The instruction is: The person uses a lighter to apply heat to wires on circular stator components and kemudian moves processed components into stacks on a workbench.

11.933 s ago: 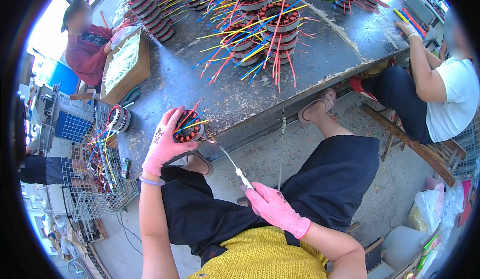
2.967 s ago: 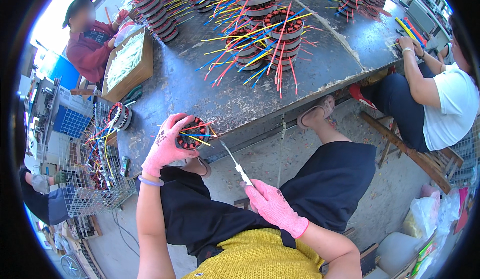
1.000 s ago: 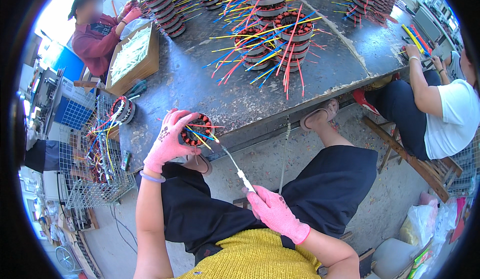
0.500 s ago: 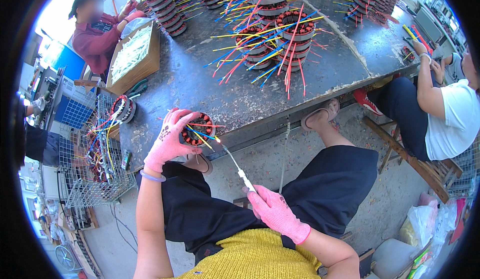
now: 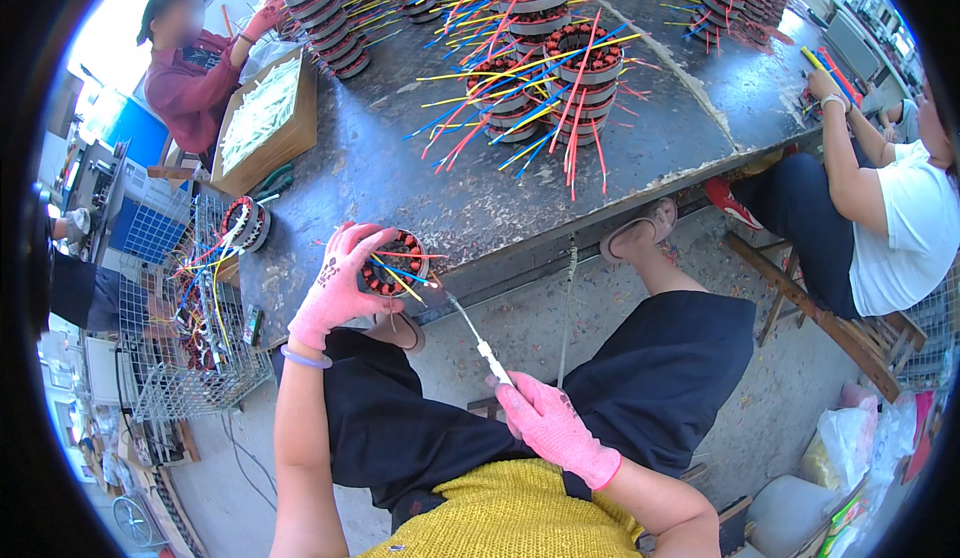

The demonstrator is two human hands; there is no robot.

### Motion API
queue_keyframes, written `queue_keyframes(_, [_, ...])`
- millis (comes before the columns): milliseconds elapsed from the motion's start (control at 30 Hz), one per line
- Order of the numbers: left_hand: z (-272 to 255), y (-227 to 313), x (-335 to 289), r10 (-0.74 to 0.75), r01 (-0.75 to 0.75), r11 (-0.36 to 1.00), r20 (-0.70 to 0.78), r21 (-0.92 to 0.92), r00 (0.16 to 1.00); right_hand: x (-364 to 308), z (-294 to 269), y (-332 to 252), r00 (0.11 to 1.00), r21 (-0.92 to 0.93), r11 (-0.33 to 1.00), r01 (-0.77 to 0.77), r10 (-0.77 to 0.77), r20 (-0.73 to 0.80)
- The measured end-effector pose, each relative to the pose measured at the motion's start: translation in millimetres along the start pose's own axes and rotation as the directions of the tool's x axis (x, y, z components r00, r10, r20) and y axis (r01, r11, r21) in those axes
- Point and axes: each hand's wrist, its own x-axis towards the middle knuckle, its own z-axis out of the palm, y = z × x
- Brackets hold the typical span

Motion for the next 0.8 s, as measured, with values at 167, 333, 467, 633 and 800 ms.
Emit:
queue_keyframes(167, [-4.2,-4.7,3.8,0.046,-0.043,0.998,0.076,-0.046,0.996,4.0,-3.3,7.6,0.999,0.041,0.998,0.046,-0.045,-0.018])
queue_keyframes(333, [-5.5,4.4,3.6,0.034,-0.034,0.999,0.062,0.009,0.998,8.3,-4.0,5.1,0.999,0.003,1.0,0.029,-0.029,-0.032])
queue_keyframes(467, [-7.0,2.1,4.6,0.052,-0.054,0.998,0.068,0.016,0.996,9.8,-5.2,7.0,0.999,-0.025,0.999,0.046,-0.046,-0.022])
queue_keyframes(633, [-6.0,0.9,5.2,0.06,-0.059,0.998,0.049,-0.011,0.997,7.9,-3.0,3.7,0.999,0.061,0.998,0.022,-0.021,-0.027])
queue_keyframes(800, [-6.4,-0.4,4.4,0.061,-0.061,0.998,0.046,-0.005,0.997,7.2,-3.0,2.7,0.999,0.033,0.999,0.024,-0.023,-0.025])
